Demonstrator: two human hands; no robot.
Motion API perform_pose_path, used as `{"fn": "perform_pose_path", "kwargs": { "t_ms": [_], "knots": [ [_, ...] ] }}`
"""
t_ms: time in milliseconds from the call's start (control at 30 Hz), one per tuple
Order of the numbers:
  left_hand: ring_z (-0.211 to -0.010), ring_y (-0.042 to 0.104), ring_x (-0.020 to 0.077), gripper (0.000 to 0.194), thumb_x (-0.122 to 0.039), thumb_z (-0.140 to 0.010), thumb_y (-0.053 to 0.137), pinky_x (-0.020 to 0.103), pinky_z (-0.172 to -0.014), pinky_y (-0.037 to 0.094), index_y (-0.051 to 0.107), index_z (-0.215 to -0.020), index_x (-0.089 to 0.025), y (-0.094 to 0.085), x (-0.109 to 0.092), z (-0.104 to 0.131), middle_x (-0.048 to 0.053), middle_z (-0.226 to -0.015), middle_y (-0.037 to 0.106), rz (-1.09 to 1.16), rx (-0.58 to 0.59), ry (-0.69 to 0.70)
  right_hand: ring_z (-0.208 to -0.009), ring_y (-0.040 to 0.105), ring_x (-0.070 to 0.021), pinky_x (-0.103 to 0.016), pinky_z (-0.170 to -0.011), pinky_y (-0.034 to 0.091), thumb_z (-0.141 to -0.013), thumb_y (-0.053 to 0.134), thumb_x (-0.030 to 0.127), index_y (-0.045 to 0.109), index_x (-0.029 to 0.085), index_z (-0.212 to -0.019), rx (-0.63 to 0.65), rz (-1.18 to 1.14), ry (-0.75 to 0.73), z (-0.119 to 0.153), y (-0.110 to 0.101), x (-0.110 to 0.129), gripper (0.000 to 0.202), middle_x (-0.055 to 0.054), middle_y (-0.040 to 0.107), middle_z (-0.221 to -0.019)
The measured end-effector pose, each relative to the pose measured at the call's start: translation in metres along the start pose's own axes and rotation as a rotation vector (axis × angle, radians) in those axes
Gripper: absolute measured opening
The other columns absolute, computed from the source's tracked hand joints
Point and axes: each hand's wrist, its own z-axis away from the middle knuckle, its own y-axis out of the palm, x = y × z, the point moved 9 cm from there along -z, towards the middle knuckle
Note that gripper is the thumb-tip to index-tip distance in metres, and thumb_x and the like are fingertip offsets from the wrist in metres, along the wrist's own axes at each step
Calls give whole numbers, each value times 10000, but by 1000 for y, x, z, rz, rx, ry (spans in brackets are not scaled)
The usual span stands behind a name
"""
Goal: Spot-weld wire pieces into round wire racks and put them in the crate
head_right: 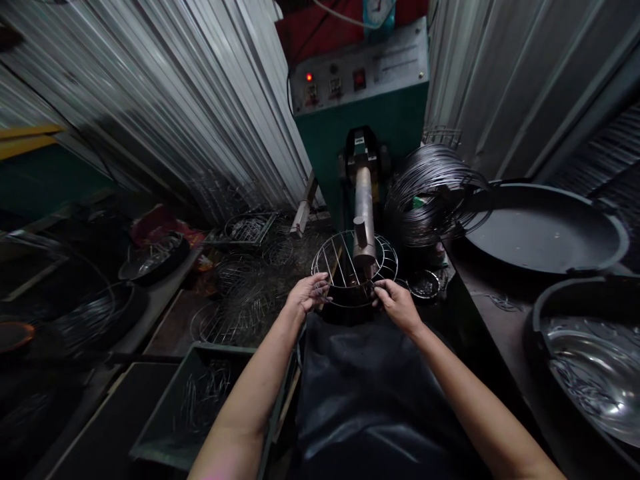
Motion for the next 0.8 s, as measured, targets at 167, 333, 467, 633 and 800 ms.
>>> {"fn": "perform_pose_path", "kwargs": {
  "t_ms": [167, 333, 467, 633, 800],
  "knots": [
    [-578, 554, 112, 316, -214, -566, 773, 512, -678, 526, 551, -769, -119, 0, 0, 0, 11, -696, 528, -3, -14, -5, -554, 596, -148, -252, -504, 466, -759, 531, 501, 568, 176, -854, -3, 9, 10, 0, -1, 1, 341, -32, 637, -708],
    [-580, 554, 109, 312, -214, -588, 762, 515, -681, 528, 549, -795, -122, 0, 1, -1, 6, -689, 528, 10, 0, 10, -563, 597, -141, -254, -542, 475, -759, 532, 504, 567, 167, -868, -17, 10, 3, 0, -2, 1, 356, -36, 634, -727],
    [-572, 556, 103, 315, -203, -580, 767, 481, -665, 539, 539, -783, -126, -1, 3, 0, 0, -688, 530, 34, 14, 14, -564, 601, -145, -268, -572, 492, -768, 532, 492, 572, 177, -850, -32, 33, -9, 2, -2, 3, 327, -29, 634, -717],
    [-582, 554, 95, 304, -211, -583, 765, 444, -664, 550, 542, -771, -126, -1, 5, 3, 0, -693, 530, 40, 22, 23, -556, 602, -162, -276, -519, 499, -756, 544, 495, 568, 203, -825, -63, 1, -7, 4, -2, 1, 301, -28, 628, -712],
    [-603, 558, 104, 274, -199, -598, 750, 437, -652, 554, 542, -763, -130, -2, 2, 7, 5, -697, 534, 31, 14, 50, -547, 602, -162, -280, -506, 507, -752, 547, 489, 560, 202, -821, -92, -32, 15, 5, -2, -3, 295, -28, 622, -705]
  ]
}}
